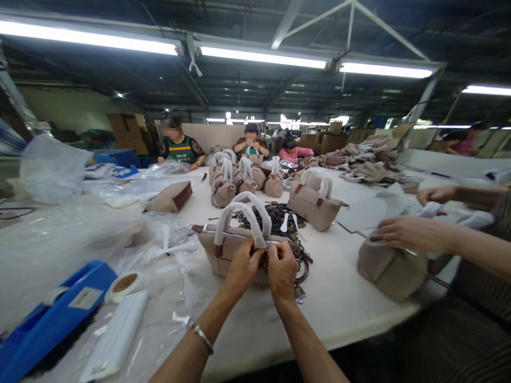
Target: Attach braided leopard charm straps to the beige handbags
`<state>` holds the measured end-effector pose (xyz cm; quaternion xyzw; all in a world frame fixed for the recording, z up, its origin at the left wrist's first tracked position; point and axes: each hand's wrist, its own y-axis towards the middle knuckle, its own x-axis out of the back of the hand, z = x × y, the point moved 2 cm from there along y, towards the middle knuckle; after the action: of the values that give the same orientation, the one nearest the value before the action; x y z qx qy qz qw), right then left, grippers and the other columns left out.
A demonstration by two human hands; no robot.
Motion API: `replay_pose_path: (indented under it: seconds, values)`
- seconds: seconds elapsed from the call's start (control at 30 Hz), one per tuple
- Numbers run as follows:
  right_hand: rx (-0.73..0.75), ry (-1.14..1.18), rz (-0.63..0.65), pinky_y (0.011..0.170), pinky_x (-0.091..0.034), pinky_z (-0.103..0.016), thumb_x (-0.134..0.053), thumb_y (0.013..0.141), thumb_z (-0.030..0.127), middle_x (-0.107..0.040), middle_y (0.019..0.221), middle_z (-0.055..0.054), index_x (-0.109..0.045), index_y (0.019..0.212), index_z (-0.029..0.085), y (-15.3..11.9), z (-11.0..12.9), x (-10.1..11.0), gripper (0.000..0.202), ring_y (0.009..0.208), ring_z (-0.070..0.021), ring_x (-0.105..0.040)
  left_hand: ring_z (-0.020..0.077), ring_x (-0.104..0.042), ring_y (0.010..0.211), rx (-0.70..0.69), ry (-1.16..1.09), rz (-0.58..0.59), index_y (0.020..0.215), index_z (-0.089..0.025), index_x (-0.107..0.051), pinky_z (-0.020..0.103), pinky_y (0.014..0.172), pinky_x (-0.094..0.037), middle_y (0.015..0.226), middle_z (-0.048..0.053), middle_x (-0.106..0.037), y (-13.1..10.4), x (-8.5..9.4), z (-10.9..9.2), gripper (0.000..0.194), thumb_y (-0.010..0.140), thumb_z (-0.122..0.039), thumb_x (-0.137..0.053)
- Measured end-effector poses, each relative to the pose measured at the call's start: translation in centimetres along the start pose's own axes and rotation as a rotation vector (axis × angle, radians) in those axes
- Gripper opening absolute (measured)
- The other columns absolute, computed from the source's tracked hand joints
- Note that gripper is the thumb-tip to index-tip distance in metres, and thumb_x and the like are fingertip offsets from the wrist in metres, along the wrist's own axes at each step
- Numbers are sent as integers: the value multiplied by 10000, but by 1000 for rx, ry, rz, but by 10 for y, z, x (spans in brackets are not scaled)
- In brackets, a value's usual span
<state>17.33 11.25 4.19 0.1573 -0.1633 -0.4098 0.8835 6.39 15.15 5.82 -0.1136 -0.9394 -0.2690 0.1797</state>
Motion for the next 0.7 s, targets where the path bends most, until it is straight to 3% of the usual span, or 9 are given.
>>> replay_pose_path:
  seconds: [0.17, 0.3, 0.57, 0.7]
  values:
    - [13, 23, -93, 680, -389, -300, -458, 846, 476, -630, 679, -23, -525, 707, 221, -6, 3, -8, 298, 644, -191, -549, 215, -614, 853, 59, 23, -121, 935, -194, -578, 308, 774, -438, 910, 64, -675, -4, -8, 0, 113, 845, -201, -509]
    - [4, 34, -76, 681, -389, -303, -461, 838, 480, -626, 681, -21, -509, 704, 227, -5, 4, -10, 289, 655, -195, -550, 227, -618, 850, 101, 81, -195, 915, -201, -568, 319, 780, -434, 894, 69, -669, -5, -12, -1, 97, 852, -218, -496]
    - [-67, -8, 142, 622, -387, -290, -498, 826, 492, -604, 614, 4, -516, 647, 238, 4, 7, 3, 312, 615, -193, -535, 265, -610, 925, 151, 31, -227, 938, -208, -531, 376, 843, -434, 947, 98, -653, -3, -19, 0, 86, 877, -241, -480]
    - [-52, -8, 195, 597, -374, -274, -474, 846, 486, -562, 574, 21, -493, 610, 234, 2, 3, 2, 346, 596, -174, -504, 243, -619, 862, 165, -7, -178, 893, -204, -538, 355, 810, -445, 888, 72, -669, -1, -13, -2, 59, 852, -233, -509]
